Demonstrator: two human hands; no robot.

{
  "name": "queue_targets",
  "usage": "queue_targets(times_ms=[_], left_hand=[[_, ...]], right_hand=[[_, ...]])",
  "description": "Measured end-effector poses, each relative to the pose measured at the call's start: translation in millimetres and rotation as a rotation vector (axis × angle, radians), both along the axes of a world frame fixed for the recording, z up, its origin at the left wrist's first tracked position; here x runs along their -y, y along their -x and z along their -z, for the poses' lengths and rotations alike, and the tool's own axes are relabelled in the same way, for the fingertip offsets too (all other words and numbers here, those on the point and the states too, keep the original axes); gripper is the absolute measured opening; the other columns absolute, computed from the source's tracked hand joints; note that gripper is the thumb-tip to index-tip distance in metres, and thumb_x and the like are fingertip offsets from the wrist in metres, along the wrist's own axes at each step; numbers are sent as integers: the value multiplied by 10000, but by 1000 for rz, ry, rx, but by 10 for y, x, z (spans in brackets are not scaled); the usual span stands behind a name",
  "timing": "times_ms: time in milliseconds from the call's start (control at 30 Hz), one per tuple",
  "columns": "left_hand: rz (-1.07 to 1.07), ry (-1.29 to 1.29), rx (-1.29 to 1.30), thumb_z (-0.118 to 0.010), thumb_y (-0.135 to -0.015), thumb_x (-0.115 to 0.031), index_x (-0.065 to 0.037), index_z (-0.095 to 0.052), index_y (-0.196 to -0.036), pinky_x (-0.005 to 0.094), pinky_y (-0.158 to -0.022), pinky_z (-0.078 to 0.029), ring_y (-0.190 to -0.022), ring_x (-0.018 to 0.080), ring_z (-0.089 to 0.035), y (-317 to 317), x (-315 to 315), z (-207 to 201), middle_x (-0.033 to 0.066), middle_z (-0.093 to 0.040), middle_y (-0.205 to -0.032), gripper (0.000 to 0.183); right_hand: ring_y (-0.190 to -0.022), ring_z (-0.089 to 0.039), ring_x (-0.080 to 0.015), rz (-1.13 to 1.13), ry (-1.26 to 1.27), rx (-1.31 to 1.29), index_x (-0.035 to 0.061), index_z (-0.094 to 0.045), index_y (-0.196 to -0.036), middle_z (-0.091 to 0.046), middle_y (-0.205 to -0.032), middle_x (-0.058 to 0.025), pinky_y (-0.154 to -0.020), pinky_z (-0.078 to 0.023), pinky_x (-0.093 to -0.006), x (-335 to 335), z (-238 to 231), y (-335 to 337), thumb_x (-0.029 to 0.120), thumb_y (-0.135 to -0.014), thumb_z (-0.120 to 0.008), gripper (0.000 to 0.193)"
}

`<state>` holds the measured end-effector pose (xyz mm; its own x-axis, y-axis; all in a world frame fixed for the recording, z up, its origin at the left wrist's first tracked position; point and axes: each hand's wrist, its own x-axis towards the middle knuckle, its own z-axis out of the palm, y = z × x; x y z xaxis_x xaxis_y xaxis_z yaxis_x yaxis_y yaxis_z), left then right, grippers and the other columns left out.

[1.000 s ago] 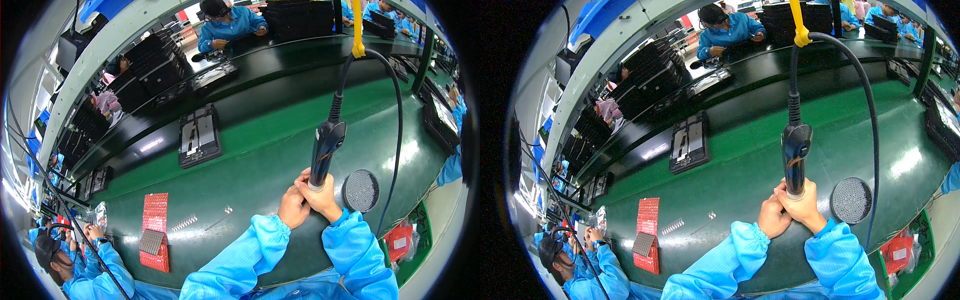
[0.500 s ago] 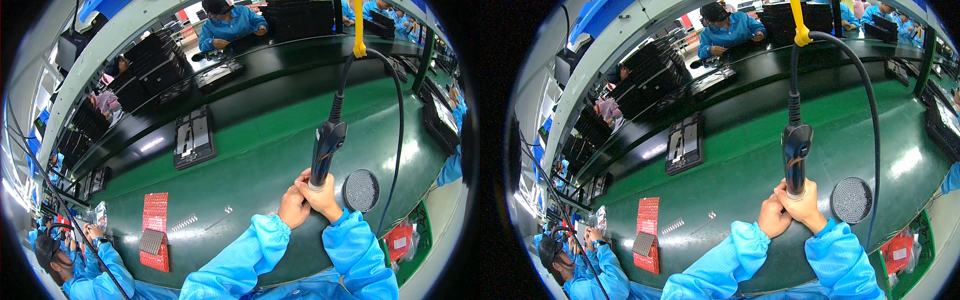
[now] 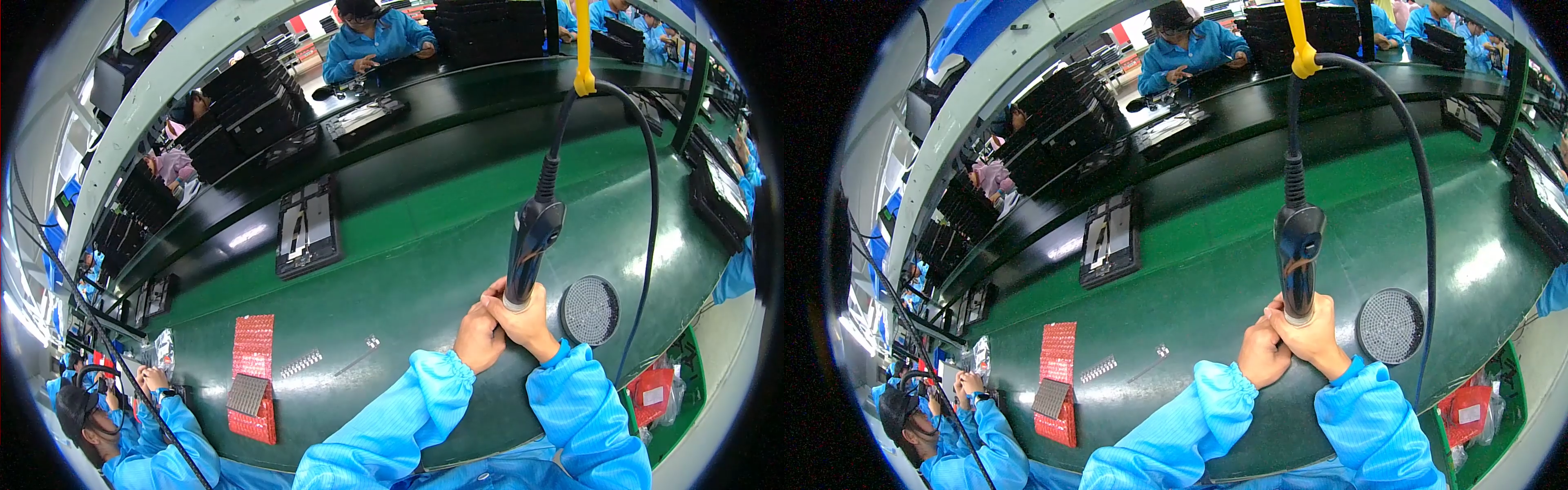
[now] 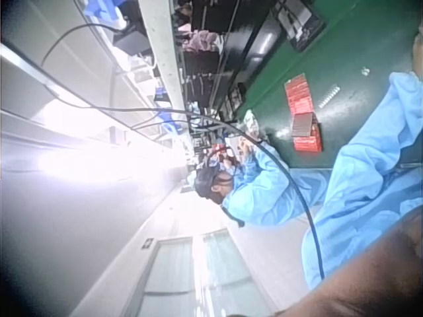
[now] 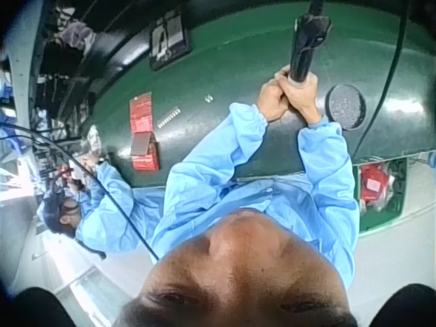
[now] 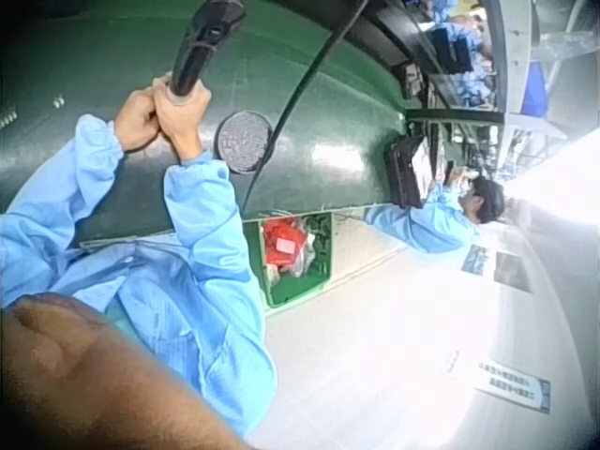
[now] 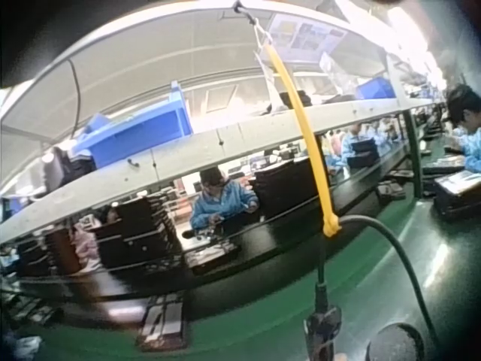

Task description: Use an electric screwdriver to secure components into an electronic device housing on an assembly line.

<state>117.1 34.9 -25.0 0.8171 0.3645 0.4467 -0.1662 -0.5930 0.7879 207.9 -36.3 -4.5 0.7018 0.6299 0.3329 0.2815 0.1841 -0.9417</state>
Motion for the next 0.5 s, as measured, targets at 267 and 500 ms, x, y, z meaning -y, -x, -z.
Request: queue_targets(times_ms=[267, 500], left_hand=[[-10, -1, -4, -563, -676, 49, 11, -608, -976, 441, -876, -457, -985, 384, -581, 16, -2, 24, 201, -629, -987, 306], [-32, -31, -8, -614, -702, 26, -20, -642, -1002, 397, -850, -496, -997, 351, -613, -1, 3, -6, 174, -649, -1007, 304]], right_hand=[[-662, -621, -116, -8, -7, -50, -15, -627, -780, -666, -730, -76, -614, -506, -271, -7, -13, 30, 19, -717, -699, 102], [-667, -616, -112, 2, 2, -67, -17, -623, -788, -660, -730, -70, -616, -504, -267, -5, 13, 20, 18, -720, -700, 108]])
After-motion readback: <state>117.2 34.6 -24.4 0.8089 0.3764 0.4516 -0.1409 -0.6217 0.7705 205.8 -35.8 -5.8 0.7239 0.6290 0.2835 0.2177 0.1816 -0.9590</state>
